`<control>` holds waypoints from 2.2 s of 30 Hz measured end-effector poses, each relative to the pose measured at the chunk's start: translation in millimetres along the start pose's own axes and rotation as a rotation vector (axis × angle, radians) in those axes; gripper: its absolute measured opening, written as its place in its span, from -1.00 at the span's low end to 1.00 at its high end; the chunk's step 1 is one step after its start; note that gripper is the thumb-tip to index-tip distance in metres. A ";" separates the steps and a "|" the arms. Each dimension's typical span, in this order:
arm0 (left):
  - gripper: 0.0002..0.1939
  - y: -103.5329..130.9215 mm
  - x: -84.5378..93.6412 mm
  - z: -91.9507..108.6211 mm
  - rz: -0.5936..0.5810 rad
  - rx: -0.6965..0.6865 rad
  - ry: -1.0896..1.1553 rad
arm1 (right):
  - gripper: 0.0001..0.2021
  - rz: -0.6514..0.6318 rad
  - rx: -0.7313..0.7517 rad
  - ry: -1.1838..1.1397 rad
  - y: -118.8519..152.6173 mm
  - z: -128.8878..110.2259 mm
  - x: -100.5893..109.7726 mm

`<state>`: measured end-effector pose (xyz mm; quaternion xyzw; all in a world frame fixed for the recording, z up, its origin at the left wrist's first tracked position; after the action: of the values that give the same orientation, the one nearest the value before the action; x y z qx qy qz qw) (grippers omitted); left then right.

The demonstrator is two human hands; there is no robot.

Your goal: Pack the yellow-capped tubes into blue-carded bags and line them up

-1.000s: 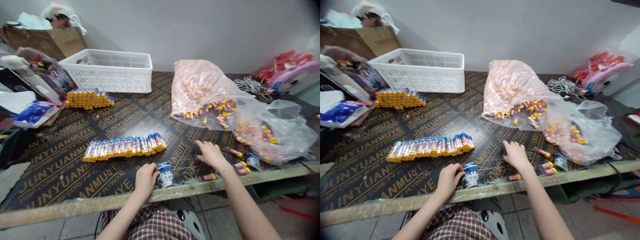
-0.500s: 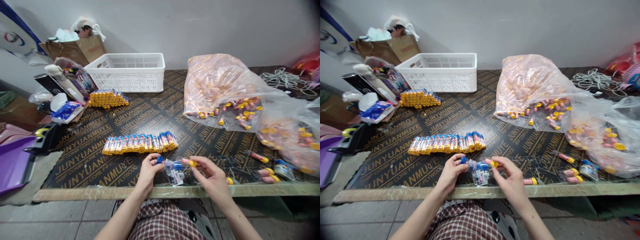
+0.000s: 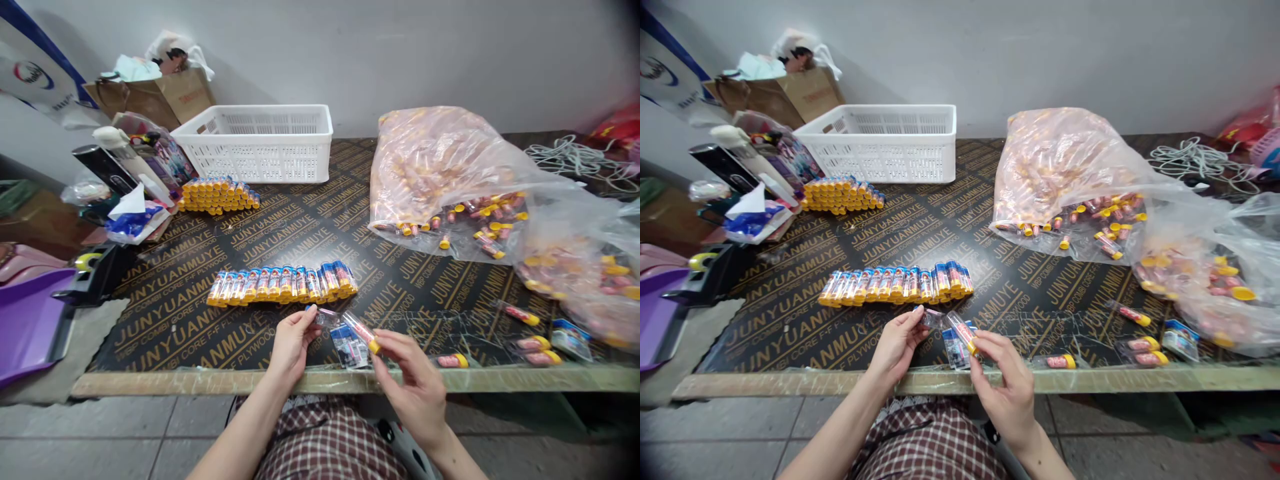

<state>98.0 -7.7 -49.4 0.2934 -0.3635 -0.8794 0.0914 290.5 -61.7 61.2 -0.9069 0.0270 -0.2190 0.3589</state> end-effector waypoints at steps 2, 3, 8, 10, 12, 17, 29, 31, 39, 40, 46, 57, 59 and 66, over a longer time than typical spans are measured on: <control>-0.63 0.6 0.6 0.2 0.007 -0.004 0.000 | -0.65 -0.022 0.049 0.009 -2.1 -6.2 -3.3; -0.64 1.2 0.6 0.7 0.010 -0.012 -0.004 | -0.65 -0.042 0.066 0.006 -2.8 -8.5 -6.0; -0.66 10.9 -15.4 4.1 -0.078 -0.080 -0.058 | -0.68 -0.187 0.021 -0.079 -1.9 -5.7 -24.7; -0.63 15.4 -24.9 -0.2 -0.132 -0.037 -0.092 | -0.69 -0.202 0.027 -0.107 -2.3 -5.4 -27.9; -0.57 18.6 -29.7 -3.8 -0.148 0.010 -0.128 | -0.68 -0.192 0.056 -0.108 -3.8 -6.4 -27.9; -0.55 22.2 -36.6 -12.9 -0.217 0.074 -0.227 | -0.49 -0.237 0.137 -0.009 -7.7 -7.3 -30.6; -0.64 40.4 -54.3 -43.5 -0.407 0.208 -0.341 | -0.19 -0.534 0.133 -0.168 -20.5 -6.5 -55.0; -0.67 39.9 -53.7 -40.4 -0.399 0.216 -0.300 | -0.20 -0.522 0.128 -0.175 -21.0 -6.9 -54.3; -0.71 40.8 -52.0 -39.8 -0.400 0.219 -0.260 | -0.14 -0.451 0.073 -0.268 -22.5 -6.6 -53.1; -0.71 41.1 -51.8 -39.7 -0.400 0.218 -0.258 | -0.13 -0.442 0.075 -0.276 -22.9 -7.4 -53.0; -0.69 42.3 -50.5 -35.9 -0.399 0.207 -0.249 | -0.12 -0.423 0.054 -0.298 -25.5 -7.8 -55.1; -0.61 43.2 -48.2 -25.4 -0.401 0.167 -0.246 | -0.14 -0.444 0.109 -0.315 -35.0 -11.6 -61.3; -0.58 36.0 -44.9 -21.3 -0.374 0.103 -0.281 | -0.15 -0.419 0.174 -0.254 -50.4 -11.4 -59.0; -0.82 11.7 -41.1 -3.0 0.093 -0.506 -1.322 | -0.18 -0.502 0.310 0.115 -118.3 15.8 -99.7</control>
<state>132.4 -2.4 -24.6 -0.3480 -0.1395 -0.9259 -0.0456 194.3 56.5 91.7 -0.8058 -0.2116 -0.3534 0.4255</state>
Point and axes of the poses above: each hand's wrist, its own y-axis away from the middle knuckle, its own x-axis out of the back of the hand, z = x × y, the point moved 10 cm from there along -y, towards the middle knuckle, and after that the axes turned 13 degrees about x, right-handed, at the moved point
